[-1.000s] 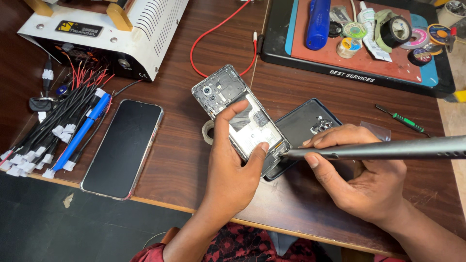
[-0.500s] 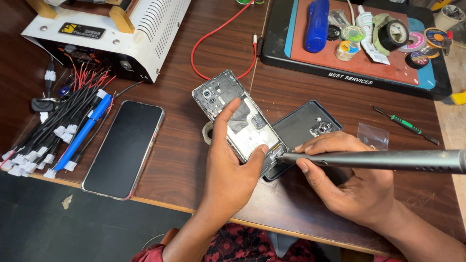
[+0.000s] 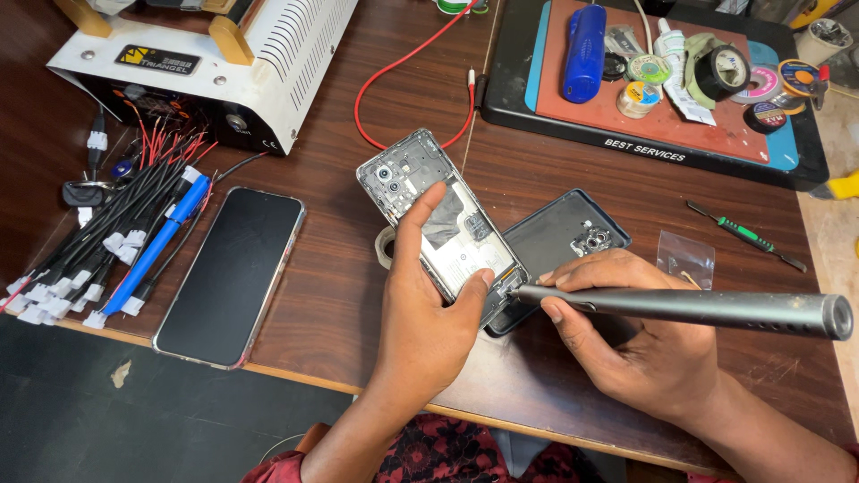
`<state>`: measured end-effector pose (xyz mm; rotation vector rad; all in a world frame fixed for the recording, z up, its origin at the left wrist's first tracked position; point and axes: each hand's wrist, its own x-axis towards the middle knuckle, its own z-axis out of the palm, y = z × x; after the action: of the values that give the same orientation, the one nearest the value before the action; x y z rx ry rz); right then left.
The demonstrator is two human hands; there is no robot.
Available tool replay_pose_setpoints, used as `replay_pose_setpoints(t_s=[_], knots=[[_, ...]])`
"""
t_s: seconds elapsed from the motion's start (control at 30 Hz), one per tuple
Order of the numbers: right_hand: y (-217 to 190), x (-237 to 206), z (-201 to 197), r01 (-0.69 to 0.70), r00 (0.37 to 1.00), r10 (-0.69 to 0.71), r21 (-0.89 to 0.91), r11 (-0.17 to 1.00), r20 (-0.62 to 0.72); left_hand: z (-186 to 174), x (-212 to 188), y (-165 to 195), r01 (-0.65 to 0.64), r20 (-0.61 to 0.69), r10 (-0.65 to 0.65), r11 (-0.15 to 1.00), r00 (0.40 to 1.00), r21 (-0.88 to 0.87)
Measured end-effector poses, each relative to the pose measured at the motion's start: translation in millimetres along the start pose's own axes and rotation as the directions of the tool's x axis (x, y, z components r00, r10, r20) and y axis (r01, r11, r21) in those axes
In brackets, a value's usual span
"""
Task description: The person works on a disassembled smartphone at a repair bench, holding the phone frame with one hand while using a precision screwdriver with the other to drive screws into the phone's internal components. They reposition the phone repeatedly to access different screw points along its edges.
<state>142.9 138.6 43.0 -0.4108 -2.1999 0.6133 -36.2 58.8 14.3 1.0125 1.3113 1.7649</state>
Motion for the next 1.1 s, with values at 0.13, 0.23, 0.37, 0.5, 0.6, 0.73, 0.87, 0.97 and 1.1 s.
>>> replay_pose_setpoints(t_s=[0.13,0.23,0.37,0.5,0.6,0.73,0.87,0.97,1.1], knots=[[-0.2,0.4,0.5,-0.001,1.0,0.001,0.005,1.0,0.0,-0.1,-0.1,-0.2,-0.018,-0.004,0.018,1.0,1.0,0.019],[0.1,0.6,0.1,0.0,1.0,0.0,0.011,1.0,0.003,0.1,-0.4,0.2,-0.01,-0.003,0.01,1.0,1.0,0.015],[1.7,-0.7,0.4,0.001,1.0,-0.001,0.006,1.0,0.001,0.2,-0.2,0.1,0.005,-0.011,-0.005,1.0,1.0,0.002],[4.3,-4.9,1.9,-0.022,1.0,0.023,0.07,0.997,-0.01,0.2,-0.1,-2.3,0.014,-0.02,-0.014,1.0,1.0,-0.014],[9.9,-6.3,3.5,-0.131,0.986,0.149,0.19,0.973,-0.082,-1.2,1.3,-5.0,-0.046,-0.086,0.039,0.996,0.996,-0.079],[26.5,-1.3,3.1,-0.297,0.926,0.344,0.259,0.919,-0.158,-8.2,3.6,-5.9,-0.126,-0.297,0.123,0.992,0.947,0.009],[34.0,-3.2,9.5,-0.349,0.925,0.372,0.214,0.912,-0.08,-10.0,0.6,-3.4,-0.129,-0.397,0.126,0.992,0.909,0.02],[35.6,-4.1,16.0,-0.309,0.942,0.332,0.287,0.907,-0.036,-9.4,0.8,-1.4,-0.114,-0.416,0.1,0.993,0.904,-0.009],[35.4,-1.7,19.1,-0.377,0.916,0.4,0.314,0.872,-0.011,-8.5,1.3,-0.1,-0.092,-0.391,0.066,0.995,0.918,-0.047]])
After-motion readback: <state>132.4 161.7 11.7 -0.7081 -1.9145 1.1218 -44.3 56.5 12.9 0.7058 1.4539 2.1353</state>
